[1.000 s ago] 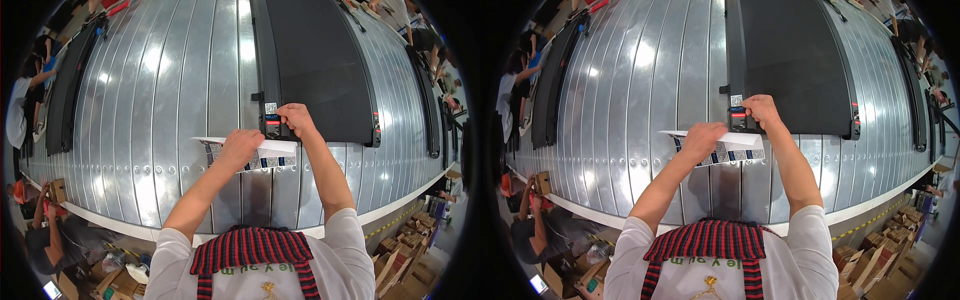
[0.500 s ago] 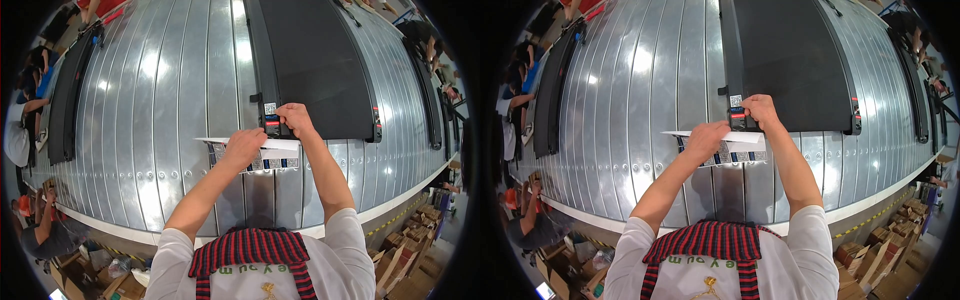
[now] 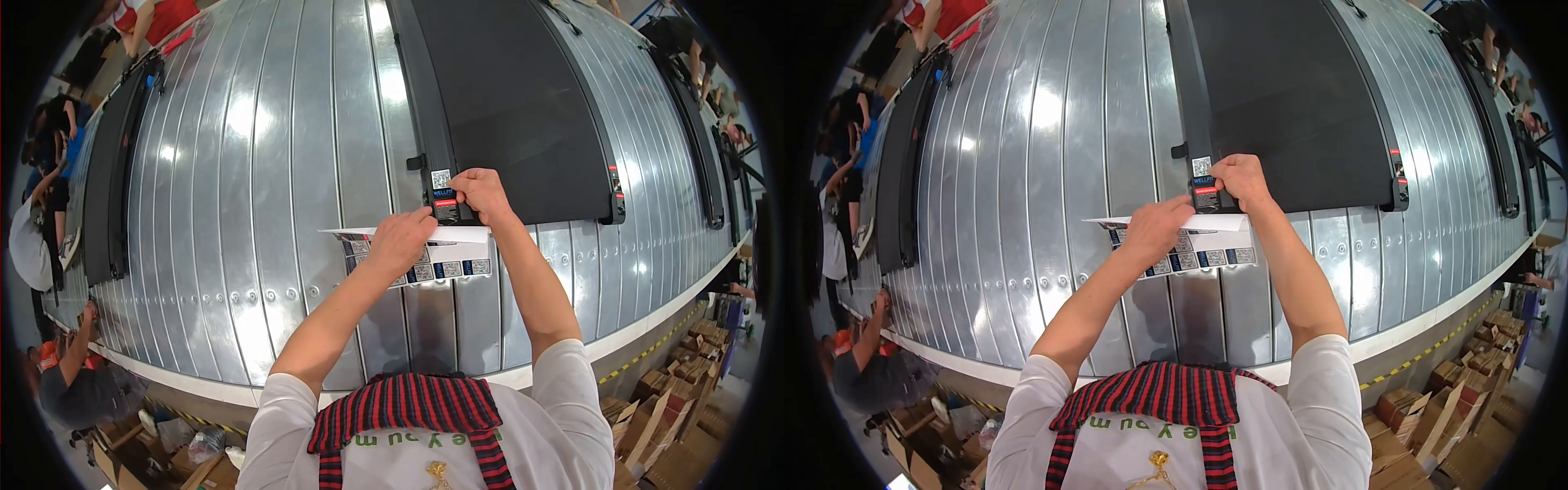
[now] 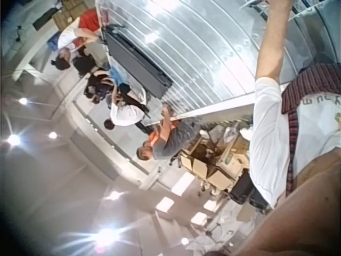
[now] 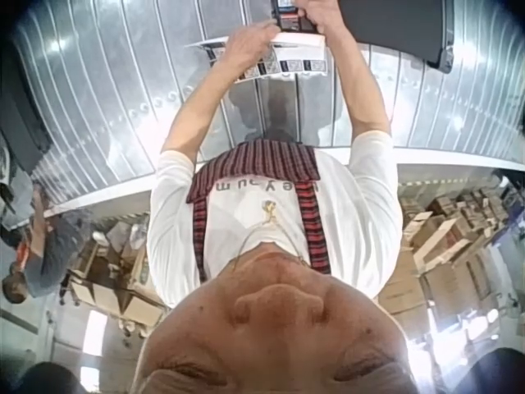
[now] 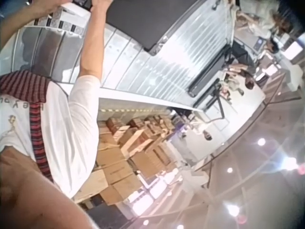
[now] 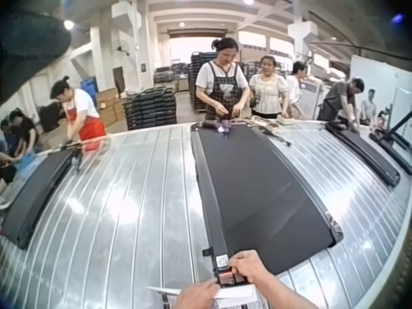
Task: Applying identification labels and stickers to treadmills on a factory assembly line.
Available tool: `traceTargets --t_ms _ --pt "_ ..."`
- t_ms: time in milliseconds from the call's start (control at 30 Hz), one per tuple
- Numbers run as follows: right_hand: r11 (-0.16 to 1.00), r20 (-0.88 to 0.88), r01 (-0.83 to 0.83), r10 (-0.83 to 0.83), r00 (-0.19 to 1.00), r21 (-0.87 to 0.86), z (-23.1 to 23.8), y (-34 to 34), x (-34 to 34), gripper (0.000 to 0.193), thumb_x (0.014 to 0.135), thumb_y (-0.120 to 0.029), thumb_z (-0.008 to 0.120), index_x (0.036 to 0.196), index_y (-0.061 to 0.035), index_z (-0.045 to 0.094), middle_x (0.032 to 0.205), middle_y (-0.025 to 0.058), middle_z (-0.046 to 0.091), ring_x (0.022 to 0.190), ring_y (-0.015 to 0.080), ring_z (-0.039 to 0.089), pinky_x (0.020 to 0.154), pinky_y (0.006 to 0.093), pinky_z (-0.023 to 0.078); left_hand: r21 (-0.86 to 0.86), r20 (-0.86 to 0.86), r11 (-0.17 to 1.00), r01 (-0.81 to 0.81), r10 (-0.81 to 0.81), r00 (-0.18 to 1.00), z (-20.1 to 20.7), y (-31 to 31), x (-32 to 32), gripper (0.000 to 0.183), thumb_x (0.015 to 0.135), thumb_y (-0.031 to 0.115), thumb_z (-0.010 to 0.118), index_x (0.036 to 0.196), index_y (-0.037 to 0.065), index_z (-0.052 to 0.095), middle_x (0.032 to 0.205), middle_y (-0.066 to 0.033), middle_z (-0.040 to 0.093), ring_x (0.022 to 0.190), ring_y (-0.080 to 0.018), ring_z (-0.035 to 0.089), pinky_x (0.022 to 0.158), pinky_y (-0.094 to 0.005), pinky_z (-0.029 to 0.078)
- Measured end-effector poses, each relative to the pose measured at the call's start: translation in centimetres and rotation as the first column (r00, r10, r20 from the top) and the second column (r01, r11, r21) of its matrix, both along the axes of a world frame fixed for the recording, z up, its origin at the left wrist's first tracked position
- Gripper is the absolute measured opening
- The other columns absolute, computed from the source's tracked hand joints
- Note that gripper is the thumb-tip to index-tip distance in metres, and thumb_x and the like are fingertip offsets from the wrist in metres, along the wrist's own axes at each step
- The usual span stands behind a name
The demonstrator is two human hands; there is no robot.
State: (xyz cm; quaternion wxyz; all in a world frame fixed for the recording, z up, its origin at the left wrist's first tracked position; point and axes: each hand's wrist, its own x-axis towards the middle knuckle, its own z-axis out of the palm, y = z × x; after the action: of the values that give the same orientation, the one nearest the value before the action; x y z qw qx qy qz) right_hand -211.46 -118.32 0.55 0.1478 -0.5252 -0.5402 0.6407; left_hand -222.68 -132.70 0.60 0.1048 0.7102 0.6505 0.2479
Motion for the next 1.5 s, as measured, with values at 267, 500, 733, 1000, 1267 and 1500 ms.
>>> traceTargets --t_ms 267,500,733,1000,1267,1500 --pt "1.0 -0.017 0.021 -0.021 1.0 0.021 0.4 -0.3 -0.1 0.006 0.07 -0.004 0.06 0.069 0.0022 0.059 0.052 0.0031 0.051 0.042 0.0067 0.042 0.038 0.0209 0.029 -0.061 0.002 0.998 0.0 0.0 1.0 -0.5 0.2 -0.3 0.017 0.069 0.001 0.048 0.085 0.005 0.05 0.11 -0.0089 0.053 0.076 -0.0316 0.056 0.064 -0.0402 0.046" --pt "0.999 -0.054 0.039 -0.037 0.998 0.032 -0.5 0.0 0.1 0.005 0.067 -0.001 0.06 0.068 0.0042 0.06 0.052 0.0054 0.053 0.045 0.0095 0.047 0.042 0.023 0.036 -0.053 -0.051 0.998 0.039 -0.041 0.998 -0.6 1.8 -0.8 0.013 0.069 0.001 0.049 0.081 0.003 0.049 0.114 -0.0096 0.052 0.077 -0.0317 0.057 0.063 -0.0403 0.047" --pt "0.997 0.001 0.019 -0.019 1.0 0.077 -1.5 0.3 0.1 0.006 0.067 -0.002 0.06 0.066 0.0038 0.06 0.051 0.0058 0.054 0.044 0.0097 0.047 0.043 0.0241 0.037 -0.208 -0.064 0.973 0.1 -0.116 0.991 -0.3 2.5 -1.0 0.008 0.073 0.007 0.045 0.08 0.003 0.048 0.119 -0.0101 0.048 0.079 -0.0314 0.057 0.064 -0.0402 0.047" --pt "0.958 0.092 -0.054 0.029 0.995 0.28 -2.6 0.1 0.1 0.009 0.069 -0.003 0.058 0.069 0.0051 0.06 0.052 0.0055 0.055 0.046 0.0094 0.05 0.046 0.0235 0.04 -0.196 -0.044 0.976 0.1 -0.11 0.993 -0.4 2.3 -1.2 0.009 0.072 0.006 0.047 0.077 0.001 0.052 0.116 -0.0137 0.05 0.076 -0.0313 0.059 0.064 -0.0402 0.048" --pt "0.968 -0.049 -0.003 0.015 0.999 0.249 -2.2 -0.4 0.5 0.011 0.07 -0.005 0.059 0.07 0.0056 0.06 0.055 0.0061 0.056 0.046 0.0086 0.051 0.047 0.0239 0.041 -0.263 -0.1 0.959 0.102 -0.132 0.986 0.3 2.2 -0.9 0.009 0.07 0.003 0.048 0.077 0.001 0.053 0.123 -0.0116 0.045 0.078 -0.0318 0.059 0.066 -0.0401 0.048" --pt "0.91 0.178 -0.143 0.078 0.981 0.389 -2.3 -0.1 0.1 0.01 0.07 -0.005 0.058 0.068 0.005 0.059 0.055 0.0058 0.056 0.046 0.0085 0.051 0.047 0.0241 0.041 -0.22 -0.096 0.969 0.109 -0.133 0.986 -0.2 2.0 -0.8 0.008 0.07 0.004 0.048 0.076 0.001 0.054 0.121 -0.0135 0.047 0.074 -0.032 0.06 0.064 -0.0403 0.048"
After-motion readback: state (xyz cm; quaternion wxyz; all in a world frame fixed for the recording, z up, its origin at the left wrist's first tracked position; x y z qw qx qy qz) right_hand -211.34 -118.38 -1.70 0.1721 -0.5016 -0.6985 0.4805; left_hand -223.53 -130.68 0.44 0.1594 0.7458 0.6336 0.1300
